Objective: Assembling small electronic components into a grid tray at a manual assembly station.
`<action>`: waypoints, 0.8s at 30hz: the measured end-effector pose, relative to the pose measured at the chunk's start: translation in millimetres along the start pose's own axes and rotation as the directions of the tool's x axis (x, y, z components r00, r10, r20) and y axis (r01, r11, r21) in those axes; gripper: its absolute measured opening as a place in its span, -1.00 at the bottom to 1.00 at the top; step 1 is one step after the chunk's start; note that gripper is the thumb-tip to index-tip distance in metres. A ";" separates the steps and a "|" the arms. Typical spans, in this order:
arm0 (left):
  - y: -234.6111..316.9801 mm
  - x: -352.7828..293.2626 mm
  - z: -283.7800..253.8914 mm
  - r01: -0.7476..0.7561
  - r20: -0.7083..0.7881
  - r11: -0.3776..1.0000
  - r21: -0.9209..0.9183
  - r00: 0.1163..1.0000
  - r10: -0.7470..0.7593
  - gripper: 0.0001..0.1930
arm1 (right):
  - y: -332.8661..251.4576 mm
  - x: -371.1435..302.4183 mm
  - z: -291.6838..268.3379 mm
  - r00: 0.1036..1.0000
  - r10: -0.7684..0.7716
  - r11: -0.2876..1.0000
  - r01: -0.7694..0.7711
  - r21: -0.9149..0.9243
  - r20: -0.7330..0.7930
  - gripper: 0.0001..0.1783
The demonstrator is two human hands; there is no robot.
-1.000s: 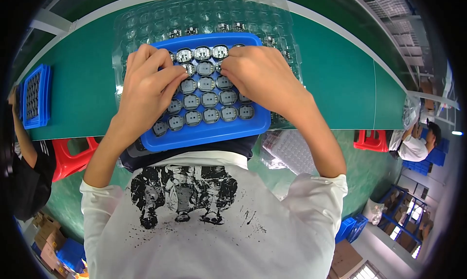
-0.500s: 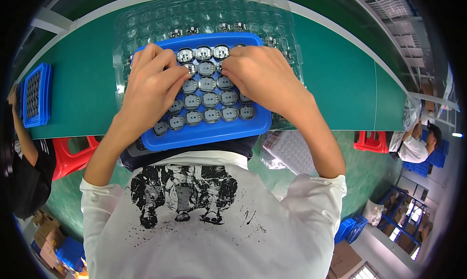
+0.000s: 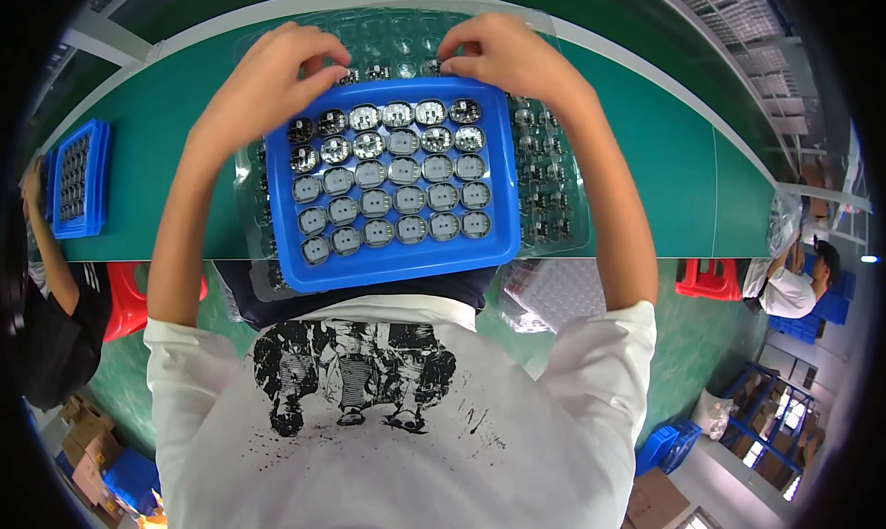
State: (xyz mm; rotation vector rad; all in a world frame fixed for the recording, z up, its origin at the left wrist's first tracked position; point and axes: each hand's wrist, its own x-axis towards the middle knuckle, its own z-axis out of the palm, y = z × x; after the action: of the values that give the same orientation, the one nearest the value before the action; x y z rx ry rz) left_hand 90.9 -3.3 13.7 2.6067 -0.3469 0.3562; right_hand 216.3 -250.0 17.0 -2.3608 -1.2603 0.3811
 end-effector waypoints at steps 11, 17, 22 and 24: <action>-28.8 28.8 27.3 0.005 0.294 1.000 -0.005 0.956 -0.003 -0.86 | -27.4 -13.3 -2.6 0.982 0.012 0.995 -0.032 -0.099 -0.189 -0.86; -37.9 22.0 28.6 -0.075 0.177 0.995 -0.069 0.980 0.086 -0.83 | -86.1 -62.4 20.8 0.949 -0.207 0.977 0.188 -0.102 -0.237 -0.93; -34.0 25.4 27.9 -0.034 0.228 0.997 -0.069 0.972 0.049 -0.83 | -90.1 -60.4 32.3 0.968 -0.160 0.973 0.121 -0.197 -0.194 -0.93; -35.5 24.5 29.4 -0.034 0.218 0.996 -0.080 0.975 0.050 -0.83 | -90.4 -58.7 34.2 0.971 -0.152 0.971 0.112 -0.213 -0.185 -0.93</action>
State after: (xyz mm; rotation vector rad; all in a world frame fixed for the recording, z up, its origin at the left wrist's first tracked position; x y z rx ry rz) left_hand 130.1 8.0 -18.9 2.5722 -0.4819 0.0653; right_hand 104.7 -246.2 34.3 -2.3897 -1.4060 -0.0289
